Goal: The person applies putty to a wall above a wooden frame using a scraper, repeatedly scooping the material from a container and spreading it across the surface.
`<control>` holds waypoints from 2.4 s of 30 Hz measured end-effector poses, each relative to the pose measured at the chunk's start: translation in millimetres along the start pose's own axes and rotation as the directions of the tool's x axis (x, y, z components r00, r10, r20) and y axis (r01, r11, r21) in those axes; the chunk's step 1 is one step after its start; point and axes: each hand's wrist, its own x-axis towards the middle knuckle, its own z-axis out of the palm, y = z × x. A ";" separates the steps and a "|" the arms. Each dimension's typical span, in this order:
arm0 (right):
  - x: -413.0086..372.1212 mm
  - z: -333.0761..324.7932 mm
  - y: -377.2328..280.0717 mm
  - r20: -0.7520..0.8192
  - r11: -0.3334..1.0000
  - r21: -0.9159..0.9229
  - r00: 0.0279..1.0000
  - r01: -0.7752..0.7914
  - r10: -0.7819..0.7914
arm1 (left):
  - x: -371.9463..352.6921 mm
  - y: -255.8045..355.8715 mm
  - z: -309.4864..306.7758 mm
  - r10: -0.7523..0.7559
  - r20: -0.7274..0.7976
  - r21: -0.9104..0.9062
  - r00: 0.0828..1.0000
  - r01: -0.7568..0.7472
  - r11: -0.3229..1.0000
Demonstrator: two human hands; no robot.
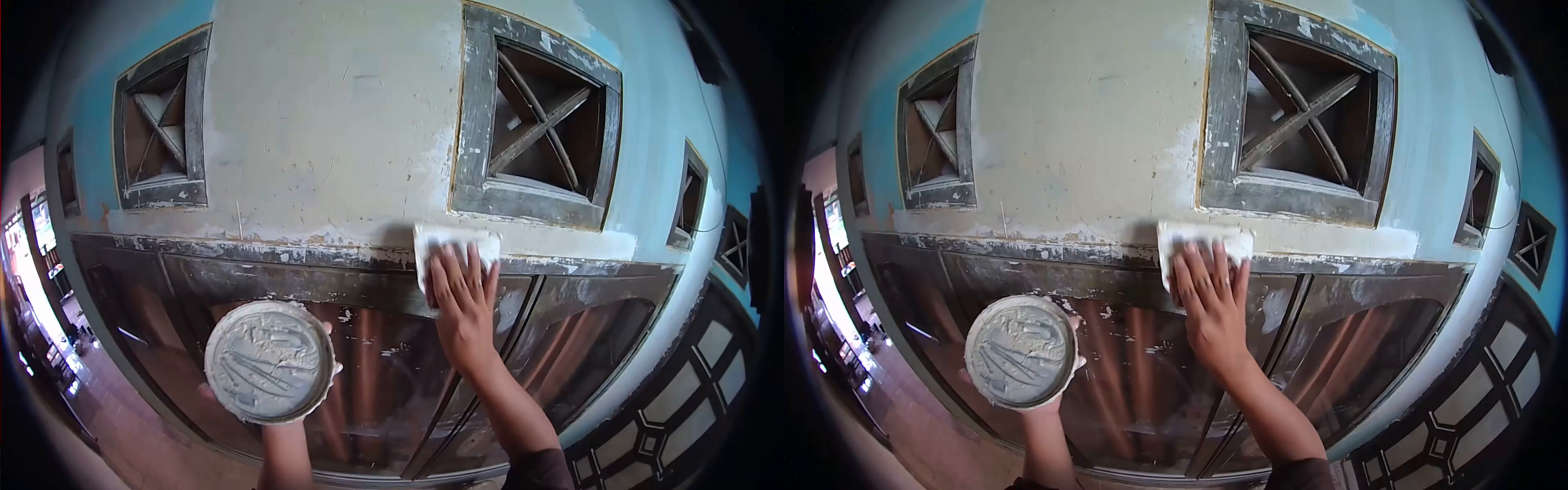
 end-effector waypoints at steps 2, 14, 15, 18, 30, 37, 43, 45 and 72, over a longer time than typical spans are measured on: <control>12.0 14.2 -1.4 0.067 1.000 0.006 0.998 -0.022 0.022 | 6.8 -11.3 6.7 0.091 -0.046 -0.083 0.995 -0.095 0.992; -0.5 1.4 -5.7 -0.026 0.998 0.065 0.999 0.028 -0.026 | -4.8 6.8 7.6 0.050 -0.171 0.037 0.984 -0.045 0.998; 9.7 5.1 -5.7 0.026 0.999 0.038 1.000 0.005 -0.006 | -1.5 5.3 9.3 0.068 -0.147 0.041 0.987 -0.062 0.997; 11.5 25.4 -5.2 0.083 1.000 -0.001 0.996 -0.030 0.030 | 7.9 1.1 19.5 0.090 -0.137 0.204 0.986 -0.061 0.977; 13.1 23.4 -4.8 0.052 0.999 0.031 0.998 -0.045 0.043 | 6.6 17.0 11.2 0.012 -0.042 0.051 0.999 -0.010 0.999; -31.2 23.9 -1.6 0.035 1.000 0.028 0.999 -0.009 0.008 | 4.9 19.2 8.4 0.102 -0.240 0.147 0.965 -0.068 0.987; 10.4 16.3 5.5 -0.008 1.000 0.007 1.000 -0.013 0.013 | 11.2 26.2 -7.6 0.041 -0.295 0.013 0.955 -0.039 0.999; 3.9 27.0 6.4 0.010 1.000 -0.005 1.000 -0.016 0.016 | 18.4 30.4 -10.9 0.029 -0.133 0.113 0.991 -0.014 0.993; 23.5 30.1 -24.6 0.031 0.996 -0.081 0.999 0.031 -0.028 | 9.6 101.5 -31.7 -0.027 -0.081 0.148 0.996 0.039 0.988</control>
